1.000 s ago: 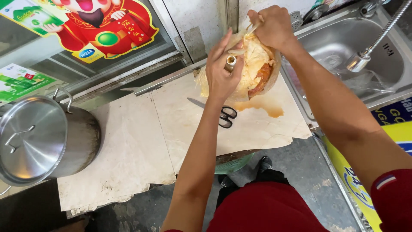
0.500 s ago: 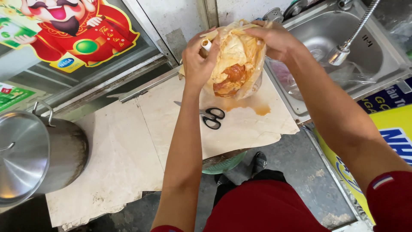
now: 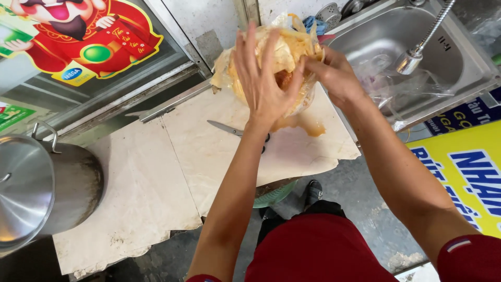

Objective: The person uses scissors to cut open plastic packaging containing a large piece of cooked meat, then peels away the plastic and a layer of paper by hand to reveal the meat.

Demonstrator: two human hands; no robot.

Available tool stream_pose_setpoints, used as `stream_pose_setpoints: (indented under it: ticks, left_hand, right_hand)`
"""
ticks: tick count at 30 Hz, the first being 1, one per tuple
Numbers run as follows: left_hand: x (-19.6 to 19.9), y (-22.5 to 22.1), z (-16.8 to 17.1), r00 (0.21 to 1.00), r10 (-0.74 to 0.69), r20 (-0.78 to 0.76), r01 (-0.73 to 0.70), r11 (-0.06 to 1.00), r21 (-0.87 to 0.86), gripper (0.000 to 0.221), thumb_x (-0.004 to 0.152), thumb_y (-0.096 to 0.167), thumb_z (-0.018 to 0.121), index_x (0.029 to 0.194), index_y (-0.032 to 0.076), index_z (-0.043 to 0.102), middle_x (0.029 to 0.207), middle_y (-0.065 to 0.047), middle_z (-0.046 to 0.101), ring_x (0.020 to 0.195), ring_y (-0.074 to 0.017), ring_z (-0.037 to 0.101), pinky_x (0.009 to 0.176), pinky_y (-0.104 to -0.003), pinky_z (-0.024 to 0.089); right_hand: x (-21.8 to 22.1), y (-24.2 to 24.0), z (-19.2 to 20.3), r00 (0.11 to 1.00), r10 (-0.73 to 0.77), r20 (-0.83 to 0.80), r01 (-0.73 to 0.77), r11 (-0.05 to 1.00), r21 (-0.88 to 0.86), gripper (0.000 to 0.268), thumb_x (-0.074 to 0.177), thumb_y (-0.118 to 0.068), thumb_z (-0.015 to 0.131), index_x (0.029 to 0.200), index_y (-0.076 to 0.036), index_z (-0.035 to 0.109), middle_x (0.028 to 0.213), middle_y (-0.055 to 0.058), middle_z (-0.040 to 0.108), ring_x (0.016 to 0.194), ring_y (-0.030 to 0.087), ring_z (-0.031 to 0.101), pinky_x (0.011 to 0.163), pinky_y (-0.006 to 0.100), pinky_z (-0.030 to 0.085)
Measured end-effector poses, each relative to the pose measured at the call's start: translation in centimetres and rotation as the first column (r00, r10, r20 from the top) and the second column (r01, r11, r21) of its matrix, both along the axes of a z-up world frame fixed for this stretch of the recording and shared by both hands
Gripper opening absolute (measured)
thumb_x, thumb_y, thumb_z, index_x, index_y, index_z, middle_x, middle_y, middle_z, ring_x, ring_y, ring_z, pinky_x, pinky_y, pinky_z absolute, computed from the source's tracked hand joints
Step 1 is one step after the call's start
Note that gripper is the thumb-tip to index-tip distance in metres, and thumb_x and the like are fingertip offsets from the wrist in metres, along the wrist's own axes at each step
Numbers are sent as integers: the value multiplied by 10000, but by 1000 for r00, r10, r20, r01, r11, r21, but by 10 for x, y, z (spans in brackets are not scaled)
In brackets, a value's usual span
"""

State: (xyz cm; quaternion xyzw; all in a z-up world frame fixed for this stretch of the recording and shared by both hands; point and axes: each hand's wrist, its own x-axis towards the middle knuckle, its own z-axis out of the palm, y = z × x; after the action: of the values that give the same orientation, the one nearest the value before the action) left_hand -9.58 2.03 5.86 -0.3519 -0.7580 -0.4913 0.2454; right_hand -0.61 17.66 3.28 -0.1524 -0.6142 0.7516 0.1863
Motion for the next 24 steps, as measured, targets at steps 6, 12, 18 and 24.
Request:
stream_pose_setpoints:
  ticks: [6, 12, 18, 24]
  left_hand:
    - [-3, -20, -4, 939, -281, -197, 227, 939, -257, 252, 846, 339, 815, 1050, 232, 715, 1657, -99, 294, 1589, -396, 154, 1287, -680, 84]
    - [-5, -21, -10, 932, -347, -104, 305, 907, -290, 281, 766, 296, 831, 744, 168, 582, 1537, -67, 466, 1549, -373, 235, 1266, -668, 88]
    - [5, 8, -9, 990, -140, 12, 141, 984, -106, 382, 868, 191, 734, 1192, 133, 542, 1448, -79, 550, 1419, -301, 446, 1250, -546, 272]
    - [6, 21, 11, 958, 285, -20, -283, 956, 75, 635, 890, 154, 712, 1468, 139, 449, 1416, -189, 480, 1361, -383, 453, 1193, -508, 327]
  right_hand:
    - [-2, -2, -5, 999, 16, -47, -20, 996, -84, 347, 1019, -174, 648, 1318, -1, 617, 1217, 69, 698, 1109, 145, 653, 989, 314, 518]
    - [-3, 0, -9, 998, 17, -58, -26, 986, -162, 386, 1022, -204, 639, 1354, -16, 581, 1263, 61, 685, 1157, 144, 649, 1026, 323, 516]
    - [-11, -28, 22, 989, -140, 51, 135, 986, 95, 371, 969, -196, 718, 1280, -38, 592, 1188, 92, 704, 1072, 164, 677, 936, 314, 550]
    - [-17, -34, 25, 898, -353, -263, 424, 532, 733, 154, 890, -89, 771, 1018, -23, 716, 991, 135, 724, 815, 204, 659, 703, 298, 533]
